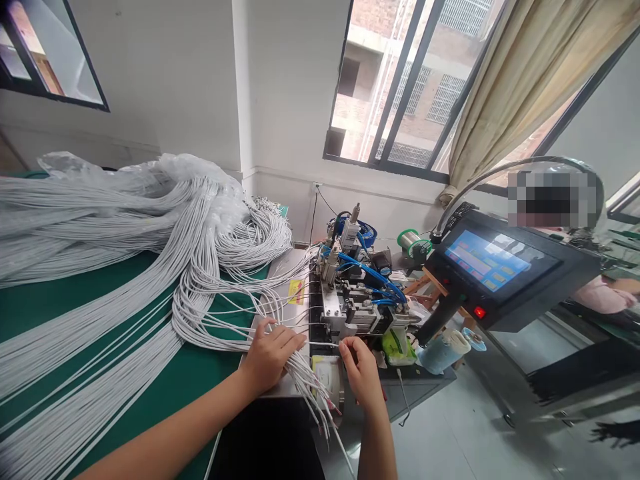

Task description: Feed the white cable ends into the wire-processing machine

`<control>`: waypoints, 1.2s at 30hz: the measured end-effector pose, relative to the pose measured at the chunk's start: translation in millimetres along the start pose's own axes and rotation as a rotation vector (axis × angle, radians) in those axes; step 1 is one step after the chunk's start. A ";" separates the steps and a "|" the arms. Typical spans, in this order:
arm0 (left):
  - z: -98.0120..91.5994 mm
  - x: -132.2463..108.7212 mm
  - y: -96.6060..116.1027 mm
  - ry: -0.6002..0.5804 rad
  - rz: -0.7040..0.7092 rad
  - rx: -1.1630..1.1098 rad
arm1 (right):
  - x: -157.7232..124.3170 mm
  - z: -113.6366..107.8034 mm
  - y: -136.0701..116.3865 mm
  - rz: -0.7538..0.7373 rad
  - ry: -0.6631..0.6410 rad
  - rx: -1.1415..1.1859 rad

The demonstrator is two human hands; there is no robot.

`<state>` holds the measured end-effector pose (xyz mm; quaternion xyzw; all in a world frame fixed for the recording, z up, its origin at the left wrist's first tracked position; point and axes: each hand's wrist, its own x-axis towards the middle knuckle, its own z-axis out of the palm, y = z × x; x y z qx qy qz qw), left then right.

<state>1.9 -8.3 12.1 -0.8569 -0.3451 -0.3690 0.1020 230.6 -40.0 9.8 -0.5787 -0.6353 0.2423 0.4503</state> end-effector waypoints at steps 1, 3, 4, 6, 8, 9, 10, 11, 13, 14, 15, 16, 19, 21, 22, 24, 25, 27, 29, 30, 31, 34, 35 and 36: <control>-0.4 0.2 0.2 -0.010 0.002 0.002 | 0.0 -0.5 -1.0 -0.007 -0.011 0.000; 0.0 0.3 -0.1 -0.024 0.016 0.000 | -0.1 -0.9 -2.8 -0.013 -0.026 0.008; 0.7 0.3 -0.5 -0.029 0.028 -0.003 | -0.1 -0.7 -3.3 -0.011 -0.028 0.017; 2.7 0.1 -1.8 -0.040 0.057 -0.014 | 0.0 0.5 -3.1 0.005 -0.026 0.045; 4.8 0.0 -3.3 -0.057 0.094 -0.024 | 0.6 2.9 -1.7 0.032 -0.015 0.094; 5.8 -0.1 -4.0 -0.065 0.114 -0.029 | 1.1 4.5 -0.9 0.045 -0.008 0.126; 6.7 -0.1 -4.7 -0.072 0.132 -0.034 | 1.7 6.4 -0.3 0.056 -0.002 0.162; 7.4 0.0 -5.4 -0.081 0.148 -0.038 | 2.4 8.5 0.1 0.062 0.005 0.198; 8.4 0.2 -6.4 -0.103 0.171 -0.040 | 3.9 13.0 0.1 0.071 0.018 0.264; 8.7 0.4 -6.8 -0.117 0.176 -0.038 | 4.6 15.0 -0.1 0.076 0.024 0.295; 8.8 0.6 -7.1 -0.133 0.178 -0.036 | 5.3 16.8 -0.2 0.081 0.028 0.323; 8.7 0.7 -7.2 -0.150 0.178 -0.033 | 5.9 18.2 -0.1 0.087 0.031 0.348; 7.7 1.0 -6.8 -0.196 0.158 -0.019 | 7.2 18.4 2.3 0.116 0.042 0.373; 6.9 1.0 -6.0 -0.210 0.137 -0.002 | 7.8 15.5 5.4 0.132 0.063 0.311; 6.7 1.0 -5.5 -0.213 0.127 0.007 | 8.2 13.6 7.2 0.132 0.074 0.256; 6.9 1.1 -4.7 -0.220 0.109 0.017 | 9.2 10.2 10.7 0.104 0.084 0.122; 7.2 1.1 -4.5 -0.229 0.098 0.017 | 9.8 9.1 12.5 0.085 0.083 0.061; 8.3 1.1 -4.5 -0.255 0.072 0.015 | 11.5 8.6 16.2 0.060 0.066 -0.012; 9.5 1.1 -4.8 -0.283 0.049 0.010 | 13.8 9.9 20.5 0.057 0.050 -0.026; 10.1 1.0 -5.1 -0.296 0.041 0.007 | 15.2 11.0 22.8 0.062 0.044 -0.020; 10.7 0.9 -5.3 -0.306 0.035 0.003 | 16.5 12.1 25.1 0.066 0.037 -0.011; 11.7 0.3 -5.9 -0.325 0.023 -0.008 | 19.5 14.7 31.2 0.074 -0.006 0.029; 11.9 0.1 -6.0 -0.329 0.020 -0.010 | 20.0 15.2 32.7 0.077 -0.025 0.045; 12.0 0.0 -6.1 -0.331 0.018 -0.010 | 20.1 15.4 34.0 0.080 -0.038 0.060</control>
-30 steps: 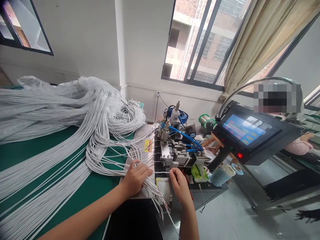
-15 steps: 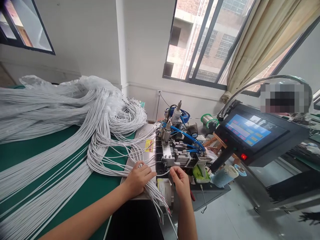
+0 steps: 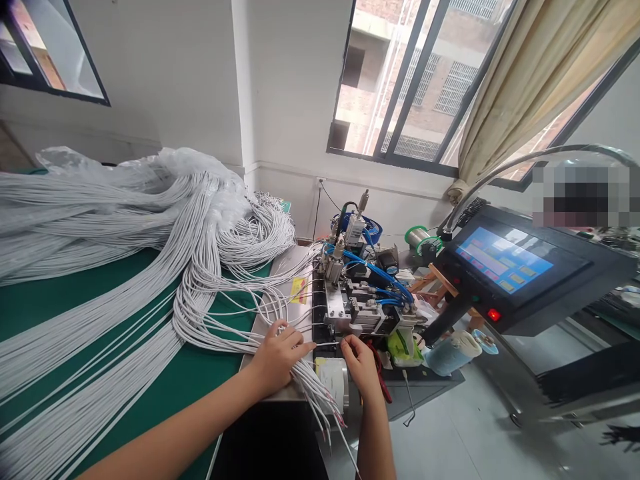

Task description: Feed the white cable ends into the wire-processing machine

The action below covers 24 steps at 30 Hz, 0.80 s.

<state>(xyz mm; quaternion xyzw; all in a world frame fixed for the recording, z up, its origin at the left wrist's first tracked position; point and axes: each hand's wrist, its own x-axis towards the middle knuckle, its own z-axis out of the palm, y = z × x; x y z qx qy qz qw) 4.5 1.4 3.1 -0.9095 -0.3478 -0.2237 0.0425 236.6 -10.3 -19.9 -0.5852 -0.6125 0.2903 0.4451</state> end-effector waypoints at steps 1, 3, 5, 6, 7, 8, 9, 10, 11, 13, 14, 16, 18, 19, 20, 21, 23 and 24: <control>0.0 -0.1 -0.1 0.001 -0.001 0.000 | -0.1 0.0 1.0 0.003 -0.005 0.011; -0.1 -0.1 -0.1 0.012 -0.002 -0.003 | -0.7 0.0 2.5 0.007 0.005 0.027; -0.5 0.1 -0.1 0.029 -0.004 -0.006 | -1.2 0.1 3.6 0.012 0.023 0.046; -0.7 0.2 0.0 0.035 -0.006 -0.008 | -1.2 0.3 4.1 0.017 0.025 0.062; -0.9 0.4 0.2 0.039 -0.009 -0.010 | -1.0 0.6 4.7 0.028 0.021 0.084; -1.0 0.7 0.3 0.041 -0.013 -0.012 | -0.6 1.2 5.4 0.047 0.010 0.110; -1.1 0.9 0.4 0.043 -0.016 -0.014 | -0.1 1.9 6.3 0.072 -0.004 0.141; -1.0 1.1 0.6 0.046 -0.017 -0.017 | 0.3 2.9 7.3 0.103 -0.018 0.177; -0.9 1.3 0.6 0.047 -0.020 -0.018 | 0.7 4.1 8.3 0.138 -0.029 0.217; -0.5 1.6 0.7 0.048 -0.023 -0.016 | 1.0 6.9 10.1 0.205 -0.030 0.308; -0.3 1.8 0.7 0.046 -0.024 -0.015 | 1.0 8.4 10.6 0.231 -0.026 0.357; -0.3 2.0 0.6 0.043 -0.026 -0.015 | 0.6 11.2 11.0 0.268 -0.023 0.442; -1.0 2.1 0.8 0.044 -0.027 -0.014 | 0.0 13.2 10.5 0.290 -0.020 0.496; -1.6 2.1 1.0 0.045 -0.027 -0.014 | -0.5 13.8 10.3 0.300 -0.017 0.511; -2.5 2.1 1.3 0.046 -0.028 -0.015 | -1.2 14.2 10.3 0.308 -0.014 0.520; -3.5 2.1 1.6 0.047 -0.029 -0.016 | -2.1 14.4 10.5 0.315 -0.010 0.523; -5.2 2.0 2.3 0.050 -0.039 -0.018 | -4.4 14.4 11.9 0.324 -0.004 0.512; -5.6 1.9 2.6 0.053 -0.046 -0.017 | -5.9 14.1 13.0 0.323 -0.001 0.496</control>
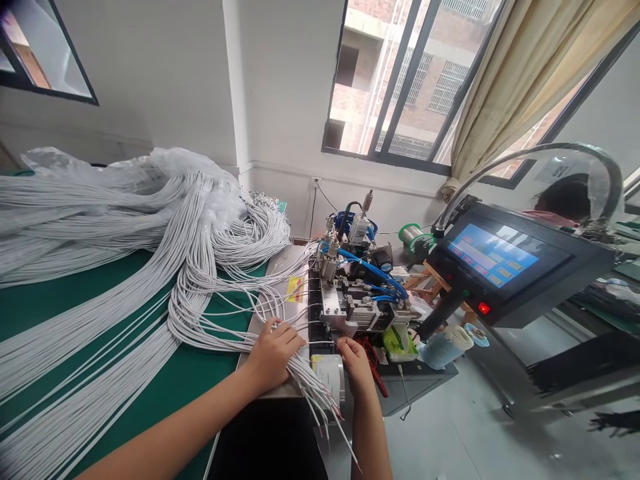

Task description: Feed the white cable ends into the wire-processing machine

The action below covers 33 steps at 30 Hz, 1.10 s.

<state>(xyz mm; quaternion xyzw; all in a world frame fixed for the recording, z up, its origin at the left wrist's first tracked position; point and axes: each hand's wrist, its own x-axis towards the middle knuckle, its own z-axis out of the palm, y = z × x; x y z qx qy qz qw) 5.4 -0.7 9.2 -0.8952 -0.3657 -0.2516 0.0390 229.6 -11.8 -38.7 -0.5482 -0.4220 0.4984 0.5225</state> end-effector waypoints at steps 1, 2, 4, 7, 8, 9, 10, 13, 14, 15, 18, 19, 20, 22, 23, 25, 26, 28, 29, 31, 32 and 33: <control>0.0 -0.2 0.2 0.002 -0.008 0.003 | -1.2 -1.1 1.3 -0.008 0.007 -0.020; 0.5 -0.5 0.2 0.002 -0.015 0.007 | -2.5 -2.2 2.4 -0.022 0.016 -0.042; 3.1 -1.5 -0.5 -0.002 -0.017 0.005 | -5.7 -4.7 2.9 -0.068 0.048 -0.098; 8.6 -3.3 -2.8 -0.007 -0.030 -0.025 | -13.5 -7.0 -3.7 -0.163 0.133 -0.202; 9.8 -3.7 -3.6 -0.012 -0.046 -0.033 | -17.1 -7.1 -8.2 -0.192 0.157 -0.238; 10.4 -3.9 -4.3 -0.017 -0.064 -0.036 | -21.2 -6.8 -13.7 -0.220 0.171 -0.273; 10.3 -4.0 -4.8 -0.019 -0.077 -0.036 | -25.6 -6.0 -20.0 -0.246 0.169 -0.308; 7.4 -3.5 -4.5 0.012 -0.038 -0.040 | -39.1 -1.1 -41.0 -0.359 0.065 -0.453; 6.3 -3.2 -4.0 0.033 -0.014 -0.042 | -42.9 1.3 -47.7 -0.414 0.006 -0.521; 5.4 -3.1 -3.6 0.051 0.009 -0.042 | -46.0 4.0 -53.7 -0.469 -0.060 -0.588; 5.0 -3.1 -3.4 0.086 0.051 -0.029 | -50.6 13.6 -65.7 -0.579 -0.217 -0.726; 5.5 -3.3 -3.7 0.095 0.062 -0.023 | -50.6 16.9 -67.2 -0.597 -0.244 -0.744; 6.0 -3.6 -4.2 0.099 0.074 -0.017 | -50.0 20.1 -67.6 -0.610 -0.258 -0.753; 6.4 -3.9 -5.2 0.101 0.100 -0.003 | -47.5 25.8 -65.5 -0.633 -0.253 -0.759; 6.1 -3.9 -5.6 0.099 0.113 0.004 | -45.9 28.2 -63.5 -0.644 -0.243 -0.758; 4.8 -3.6 -5.8 0.092 0.136 0.024 | -42.8 31.7 -59.2 -0.665 -0.213 -0.758; 3.9 -3.3 -5.6 0.092 0.145 0.036 | -41.6 32.8 -57.4 -0.673 -0.192 -0.760; 2.5 -2.7 -4.9 0.097 0.155 0.053 | -40.1 33.9 -55.1 -0.684 -0.145 -0.767; 2.2 -2.5 -4.6 0.103 0.156 0.059 | -39.9 33.9 -54.6 -0.683 -0.119 -0.768; 2.4 -2.3 -4.2 0.124 0.155 0.064 | -40.0 32.8 -54.3 -0.672 -0.070 -0.752; 2.8 -2.4 -4.0 0.141 0.151 0.066 | -40.1 31.7 -54.2 -0.662 -0.046 -0.738; 3.2 -2.6 -4.0 0.162 0.145 0.069 | -40.1 30.3 -54.0 -0.651 -0.021 -0.723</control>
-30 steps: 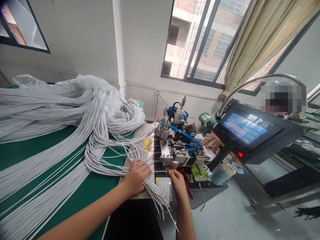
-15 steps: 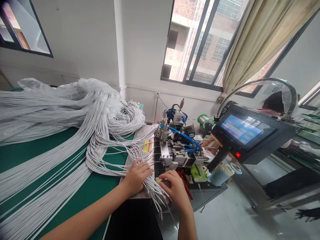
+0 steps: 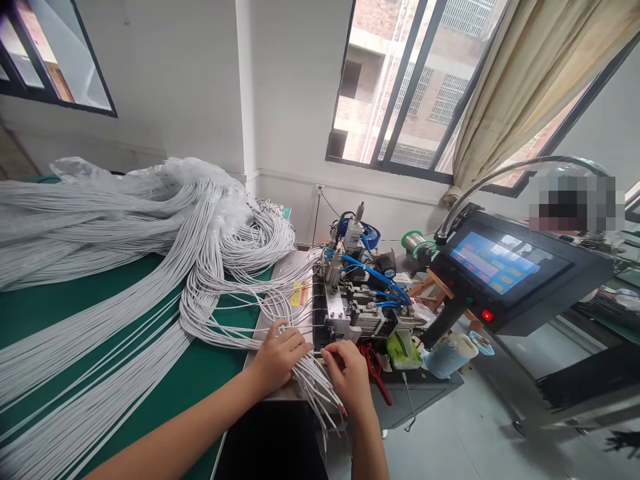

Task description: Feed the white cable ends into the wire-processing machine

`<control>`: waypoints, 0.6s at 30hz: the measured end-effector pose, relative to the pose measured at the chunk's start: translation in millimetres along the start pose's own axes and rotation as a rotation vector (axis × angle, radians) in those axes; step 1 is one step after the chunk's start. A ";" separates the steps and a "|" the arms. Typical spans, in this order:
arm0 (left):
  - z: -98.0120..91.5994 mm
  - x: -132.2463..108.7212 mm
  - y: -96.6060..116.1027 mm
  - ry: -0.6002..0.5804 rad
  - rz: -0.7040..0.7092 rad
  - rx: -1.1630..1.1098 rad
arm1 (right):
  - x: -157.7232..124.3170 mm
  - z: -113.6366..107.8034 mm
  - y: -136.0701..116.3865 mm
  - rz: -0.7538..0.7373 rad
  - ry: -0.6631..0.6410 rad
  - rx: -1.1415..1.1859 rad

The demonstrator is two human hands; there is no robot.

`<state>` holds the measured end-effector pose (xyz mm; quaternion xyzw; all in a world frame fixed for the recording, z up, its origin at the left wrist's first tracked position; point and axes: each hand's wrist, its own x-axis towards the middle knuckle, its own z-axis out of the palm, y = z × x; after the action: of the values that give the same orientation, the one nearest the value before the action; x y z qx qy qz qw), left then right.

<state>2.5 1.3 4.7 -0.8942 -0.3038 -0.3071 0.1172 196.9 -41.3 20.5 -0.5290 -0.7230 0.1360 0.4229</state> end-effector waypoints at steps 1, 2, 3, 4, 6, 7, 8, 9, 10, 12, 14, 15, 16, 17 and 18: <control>0.3 -0.3 0.1 0.023 -0.006 0.003 | -0.5 -1.0 1.6 0.021 0.024 0.005; 0.3 -0.5 0.3 0.044 -0.012 0.004 | -1.1 -2.1 3.7 0.041 0.045 0.010; 0.1 -0.7 0.6 0.063 -0.019 0.003 | -1.8 -3.3 6.2 0.064 0.063 0.014; -0.5 -0.7 0.9 0.078 -0.028 0.001 | -2.5 -4.8 9.1 0.088 0.076 0.018; -2.6 -0.4 1.9 0.101 -0.046 -0.003 | -4.1 -8.8 15.3 0.135 0.092 0.027; -3.8 -0.1 2.3 0.114 -0.059 -0.001 | -5.0 -11.6 18.3 0.158 0.103 0.031; -4.9 0.3 2.8 0.128 -0.073 0.004 | -5.8 -14.9 21.2 0.181 0.120 0.035; -5.8 0.8 3.1 0.144 -0.088 0.011 | -6.6 -18.8 23.8 0.206 0.146 0.038; -6.3 1.3 3.2 0.159 -0.103 0.020 | -7.3 -22.9 26.2 0.229 0.178 0.042; -6.3 2.1 2.8 0.184 -0.123 0.035 | -8.8 -30.8 30.4 0.262 0.227 0.054; -5.0 2.5 1.9 0.186 -0.117 0.032 | -10.3 -36.2 33.7 0.284 0.215 0.092; -4.0 2.6 1.3 0.178 -0.101 0.023 | -11.2 -37.5 35.1 0.296 0.182 0.126; -3.0 2.5 0.7 0.166 -0.075 0.011 | -12.2 -38.0 36.2 0.309 0.139 0.168; -2.0 2.3 0.2 0.156 -0.045 -0.002 | -13.1 -37.7 37.2 0.323 0.099 0.209; -1.2 2.0 -0.3 0.147 -0.014 -0.013 | -14.0 -37.0 38.0 0.333 0.067 0.243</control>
<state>3.0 2.0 6.9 -0.8680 -0.2984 -0.3747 0.1311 250.7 -47.5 11.8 -0.5907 -0.5893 0.2727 0.4790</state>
